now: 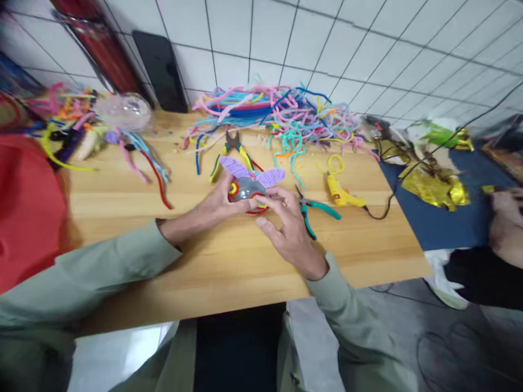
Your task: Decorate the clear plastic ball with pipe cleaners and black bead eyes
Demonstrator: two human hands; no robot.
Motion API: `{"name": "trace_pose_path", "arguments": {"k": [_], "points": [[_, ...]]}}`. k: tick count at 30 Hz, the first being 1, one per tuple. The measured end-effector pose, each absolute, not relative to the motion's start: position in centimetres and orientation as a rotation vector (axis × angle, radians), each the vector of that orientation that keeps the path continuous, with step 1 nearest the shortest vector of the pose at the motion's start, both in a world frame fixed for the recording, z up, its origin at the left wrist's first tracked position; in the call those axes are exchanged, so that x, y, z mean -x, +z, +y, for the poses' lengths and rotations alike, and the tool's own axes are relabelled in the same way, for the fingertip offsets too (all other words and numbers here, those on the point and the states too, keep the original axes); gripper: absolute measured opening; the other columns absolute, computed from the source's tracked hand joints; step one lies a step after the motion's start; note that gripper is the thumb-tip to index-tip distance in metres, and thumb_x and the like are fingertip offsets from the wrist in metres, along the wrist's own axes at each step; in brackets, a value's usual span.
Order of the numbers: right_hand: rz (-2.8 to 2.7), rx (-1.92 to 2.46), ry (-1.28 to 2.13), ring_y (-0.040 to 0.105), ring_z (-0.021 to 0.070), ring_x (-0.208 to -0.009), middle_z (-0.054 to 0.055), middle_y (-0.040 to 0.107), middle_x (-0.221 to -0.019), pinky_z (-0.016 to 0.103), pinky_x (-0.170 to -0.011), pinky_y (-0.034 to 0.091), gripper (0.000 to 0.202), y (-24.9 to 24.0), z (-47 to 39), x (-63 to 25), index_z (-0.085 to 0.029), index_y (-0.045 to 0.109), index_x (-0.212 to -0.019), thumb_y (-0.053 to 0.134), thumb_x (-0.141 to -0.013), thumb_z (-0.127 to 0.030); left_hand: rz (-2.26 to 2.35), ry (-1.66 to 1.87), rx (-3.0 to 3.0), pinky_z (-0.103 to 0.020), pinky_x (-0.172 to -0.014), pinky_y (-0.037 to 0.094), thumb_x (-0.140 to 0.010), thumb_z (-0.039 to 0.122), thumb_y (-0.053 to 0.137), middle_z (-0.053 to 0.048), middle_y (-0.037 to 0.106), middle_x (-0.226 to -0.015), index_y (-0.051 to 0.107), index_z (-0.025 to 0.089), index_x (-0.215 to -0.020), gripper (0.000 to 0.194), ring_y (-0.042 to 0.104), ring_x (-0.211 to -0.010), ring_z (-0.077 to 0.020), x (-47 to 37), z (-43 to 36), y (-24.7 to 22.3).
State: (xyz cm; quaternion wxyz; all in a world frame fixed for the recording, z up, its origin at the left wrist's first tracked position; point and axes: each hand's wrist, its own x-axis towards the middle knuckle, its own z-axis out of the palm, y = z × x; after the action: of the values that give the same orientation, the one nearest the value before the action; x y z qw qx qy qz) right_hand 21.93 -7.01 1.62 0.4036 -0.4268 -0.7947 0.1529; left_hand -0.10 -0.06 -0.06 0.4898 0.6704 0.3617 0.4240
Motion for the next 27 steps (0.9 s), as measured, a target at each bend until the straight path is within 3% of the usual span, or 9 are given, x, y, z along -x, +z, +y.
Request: {"name": "trace_pose_path", "arguments": {"k": [8, 20, 23, 27], "points": [[-1.98, 1.068, 0.417, 0.061, 0.032, -0.134, 0.009, 0.061, -0.142, 0.059, -0.113, 0.053, 0.038, 1.5, -7.0, -22.0, -0.04, 0.07, -0.146, 0.062, -0.109, -0.046, 0.852, 1.05, -1.62, -0.048, -0.111, 0.051, -0.087, 0.044, 0.084, -0.011, 0.064, -0.136, 0.052, 0.023, -0.137, 0.063, 0.062, -0.125, -0.0284, 0.2, -0.3, -0.2], [-1.803, 1.079, 0.747, 0.062, 0.03, -0.134, 0.008, 0.067, -0.134, 0.054, -0.119, 0.05, 0.045, 2.4, -6.5, -22.1, -0.037, 0.08, -0.131, 0.054, -0.108, -0.065, 0.877, 1.049, -1.586, -0.045, -0.105, 0.056, -0.082, 0.041, 0.088, -0.01, 0.066, -0.131, 0.052, 0.022, -0.133, 0.065, 0.066, -0.119, -0.0271, 0.0, -0.5, 0.2], [-1.74, 1.061, 0.733, 0.065, 0.0294, -0.131, 0.007, 0.07, -0.131, 0.054, -0.117, 0.051, 0.041, 2.0, -6.4, -21.9, -0.035, 0.08, -0.127, 0.06, -0.107, -0.063, 0.862, 1.051, -1.573, -0.045, -0.106, 0.056, -0.082, 0.04, 0.088, -0.01, 0.066, -0.134, 0.052, 0.022, -0.134, 0.066, 0.066, -0.121, -0.0274, 0.0, -0.4, 0.3], [-1.581, 1.033, 0.622, 0.07, 0.0249, -0.114, 0.004, 0.075, -0.114, 0.047, -0.105, 0.055, 0.019, 1.0, -6.2, -21.7, -0.031, 0.078, -0.105, 0.072, -0.104, -0.049, 0.903, 1.014, -1.543, -0.044, -0.1, 0.059, -0.08, 0.043, 0.09, -0.009, 0.067, -0.13, 0.052, 0.024, -0.134, 0.069, 0.068, -0.114, -0.0263, -0.1, -0.4, 0.2]]}}
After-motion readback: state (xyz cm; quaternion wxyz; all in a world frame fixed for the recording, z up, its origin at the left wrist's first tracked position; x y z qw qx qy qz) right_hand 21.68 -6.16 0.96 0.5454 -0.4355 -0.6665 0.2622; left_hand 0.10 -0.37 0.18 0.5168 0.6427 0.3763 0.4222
